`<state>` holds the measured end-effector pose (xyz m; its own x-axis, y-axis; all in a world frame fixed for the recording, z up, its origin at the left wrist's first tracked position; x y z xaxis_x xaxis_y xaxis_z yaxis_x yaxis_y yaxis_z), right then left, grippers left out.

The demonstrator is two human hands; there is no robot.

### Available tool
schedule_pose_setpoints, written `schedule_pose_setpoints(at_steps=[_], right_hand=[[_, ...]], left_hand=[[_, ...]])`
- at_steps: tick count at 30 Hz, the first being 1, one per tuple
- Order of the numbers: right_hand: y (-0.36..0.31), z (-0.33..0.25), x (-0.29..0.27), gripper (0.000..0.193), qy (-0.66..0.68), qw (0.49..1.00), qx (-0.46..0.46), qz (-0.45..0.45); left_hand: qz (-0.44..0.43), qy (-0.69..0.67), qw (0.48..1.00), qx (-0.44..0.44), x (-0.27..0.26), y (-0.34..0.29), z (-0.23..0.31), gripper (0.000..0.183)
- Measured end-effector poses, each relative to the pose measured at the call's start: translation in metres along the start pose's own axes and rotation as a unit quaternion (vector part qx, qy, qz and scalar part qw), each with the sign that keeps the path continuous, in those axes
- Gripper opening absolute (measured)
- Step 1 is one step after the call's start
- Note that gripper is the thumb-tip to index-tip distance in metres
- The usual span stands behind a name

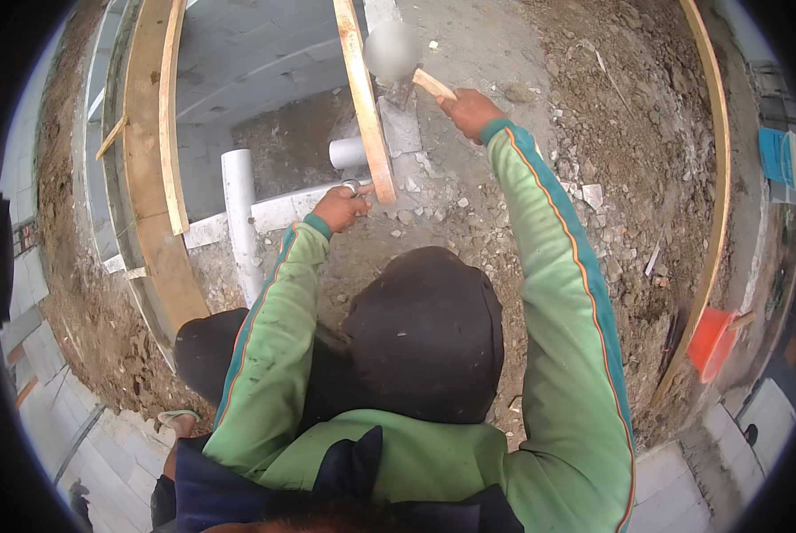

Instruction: The person installs wooden formwork around a concrete structure by positioning a wooden board against the edge and hammering nails through it with a small hatchet.

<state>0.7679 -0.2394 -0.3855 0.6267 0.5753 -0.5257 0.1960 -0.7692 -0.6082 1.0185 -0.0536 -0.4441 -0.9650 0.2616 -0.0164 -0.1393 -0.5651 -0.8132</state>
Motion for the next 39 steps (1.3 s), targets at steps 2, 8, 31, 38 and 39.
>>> schedule_pose_setpoints(at_steps=[2,8,31,38,39], right_hand=[[0.000,0.010,0.022,0.046,-0.106,0.991,0.000,-0.081],[-0.046,0.041,0.013,0.038,-0.228,0.941,0.034,-0.247],[-0.174,0.154,0.078,0.029,0.369,0.907,0.093,0.181],[-0.192,0.132,0.081,0.028,0.212,0.950,0.008,0.228],[-0.196,0.124,0.087,0.028,0.209,0.952,0.007,0.223]], left_hand=[[-0.018,0.004,1.000,0.001,0.001,0.006,-0.002,0.046],[0.061,0.050,0.991,0.104,0.000,0.017,0.004,0.043],[0.111,0.061,0.980,0.155,0.009,0.048,-0.006,0.046],[0.159,-0.398,0.903,-0.008,-0.019,0.027,-0.029,0.014],[0.160,-0.406,0.900,-0.004,-0.020,0.025,-0.033,0.014]])
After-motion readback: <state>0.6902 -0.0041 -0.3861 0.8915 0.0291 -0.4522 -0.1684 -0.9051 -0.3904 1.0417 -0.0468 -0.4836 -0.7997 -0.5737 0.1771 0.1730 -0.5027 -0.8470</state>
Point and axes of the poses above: each hand's wrist, its own y-axis towards the middle knuckle, its own x-axis out of the palm, z = x × y, the point moved 5 cm from there along y, towards the middle knuckle, and after that the axes turned 2 degrees about z, right-handed, at the moved point
